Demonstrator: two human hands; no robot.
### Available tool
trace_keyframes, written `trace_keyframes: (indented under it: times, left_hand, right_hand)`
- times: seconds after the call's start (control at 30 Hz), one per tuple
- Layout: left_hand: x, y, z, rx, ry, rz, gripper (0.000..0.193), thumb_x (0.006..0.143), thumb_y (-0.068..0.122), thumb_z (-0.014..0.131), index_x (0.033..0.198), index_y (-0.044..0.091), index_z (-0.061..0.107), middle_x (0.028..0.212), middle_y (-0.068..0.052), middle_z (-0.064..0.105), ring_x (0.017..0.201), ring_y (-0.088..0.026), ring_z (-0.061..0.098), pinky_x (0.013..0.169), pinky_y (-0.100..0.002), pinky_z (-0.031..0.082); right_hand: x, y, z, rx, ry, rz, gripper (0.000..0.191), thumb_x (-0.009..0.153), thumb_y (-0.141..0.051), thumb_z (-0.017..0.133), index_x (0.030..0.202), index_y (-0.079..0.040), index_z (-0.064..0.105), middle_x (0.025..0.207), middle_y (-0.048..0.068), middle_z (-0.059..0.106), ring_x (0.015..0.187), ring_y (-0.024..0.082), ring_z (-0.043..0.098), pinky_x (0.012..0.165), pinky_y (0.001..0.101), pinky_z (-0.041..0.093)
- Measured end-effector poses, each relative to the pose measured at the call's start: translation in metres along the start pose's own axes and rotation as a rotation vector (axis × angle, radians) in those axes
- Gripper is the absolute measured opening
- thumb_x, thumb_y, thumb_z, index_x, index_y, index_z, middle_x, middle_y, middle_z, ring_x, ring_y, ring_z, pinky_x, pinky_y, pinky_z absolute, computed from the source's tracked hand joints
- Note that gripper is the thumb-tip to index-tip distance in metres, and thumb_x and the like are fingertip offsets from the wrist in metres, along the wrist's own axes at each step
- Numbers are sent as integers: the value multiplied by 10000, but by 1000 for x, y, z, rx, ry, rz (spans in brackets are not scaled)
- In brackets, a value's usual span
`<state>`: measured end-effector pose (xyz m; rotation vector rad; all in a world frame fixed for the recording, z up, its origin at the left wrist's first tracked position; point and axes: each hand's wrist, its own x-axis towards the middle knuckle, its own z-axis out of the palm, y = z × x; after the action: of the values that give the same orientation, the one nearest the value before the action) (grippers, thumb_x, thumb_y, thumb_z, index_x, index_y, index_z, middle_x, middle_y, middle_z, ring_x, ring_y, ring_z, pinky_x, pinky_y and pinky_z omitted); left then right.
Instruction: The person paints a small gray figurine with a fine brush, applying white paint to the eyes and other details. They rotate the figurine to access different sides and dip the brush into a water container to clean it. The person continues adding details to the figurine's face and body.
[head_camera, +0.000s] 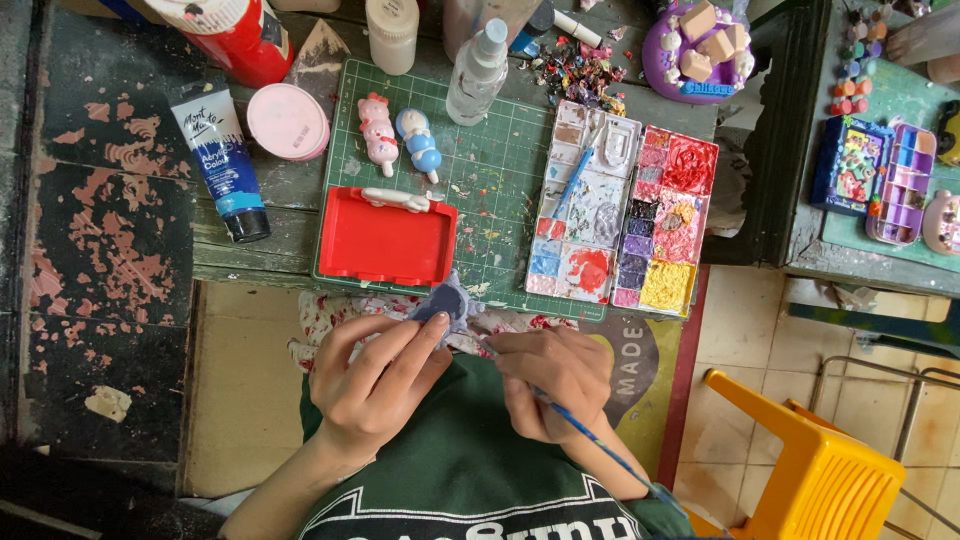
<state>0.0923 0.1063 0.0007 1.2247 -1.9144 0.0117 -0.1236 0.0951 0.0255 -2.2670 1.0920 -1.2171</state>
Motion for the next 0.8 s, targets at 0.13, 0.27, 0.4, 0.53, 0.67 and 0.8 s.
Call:
trace_keyframes:
  times: [0.13,0.27,0.4,0.53,0.67,0.8]
  left_hand:
    - [1,-1,-1,-9,-9,-4,451,747,66,901,1177,121,773,1075,18,626,932,-214,640,802,-351,535]
    - [2,0,-1,-12,-1,0,452,745,59,901,1174,120,774,1071,18,631,928,-213,637,800,-355,532]
    - [2,-1,-1,-21,-5,-4,452,742,53,895,1173,119,776,1069,22,631,929,-210,639,795,-353,525]
    - [2,-1,-1,-34,-17,0,447,756,78,910,1180,115,775,1080,18,630,934,-213,637,797,-351,528]
    - [2,0,1,-11,0,-3,447,748,66,901,1173,122,775,1077,18,626,933,-215,635,798,-352,527]
    - [2,0,1,-22,-4,-8,442,749,66,903,1169,121,777,1073,20,631,929,-209,635,790,-347,522]
  right_hand:
    - [-1,-1,-1,-14,28,33,119,903,-14,621,989,-91,596,935,117,751,660,204,680,600,316,499]
    - [1,1,1,19,-12,-45,140,875,-11,638,999,-57,595,930,125,756,645,205,683,569,306,478]
    - [2,-1,-2,-20,25,12,156,874,7,631,996,-77,582,936,125,753,673,203,701,592,302,496]
    - [4,0,-1,7,-37,-74,143,857,-10,643,984,-47,588,904,123,765,613,195,657,546,310,449]
    - [3,-1,-3,-14,-1,-21,128,911,-5,628,1010,-60,570,939,130,751,679,208,694,601,308,498]
    - [2,-3,-3,26,29,-8,133,904,0,616,1002,-81,577,916,114,752,670,198,704,589,301,493]
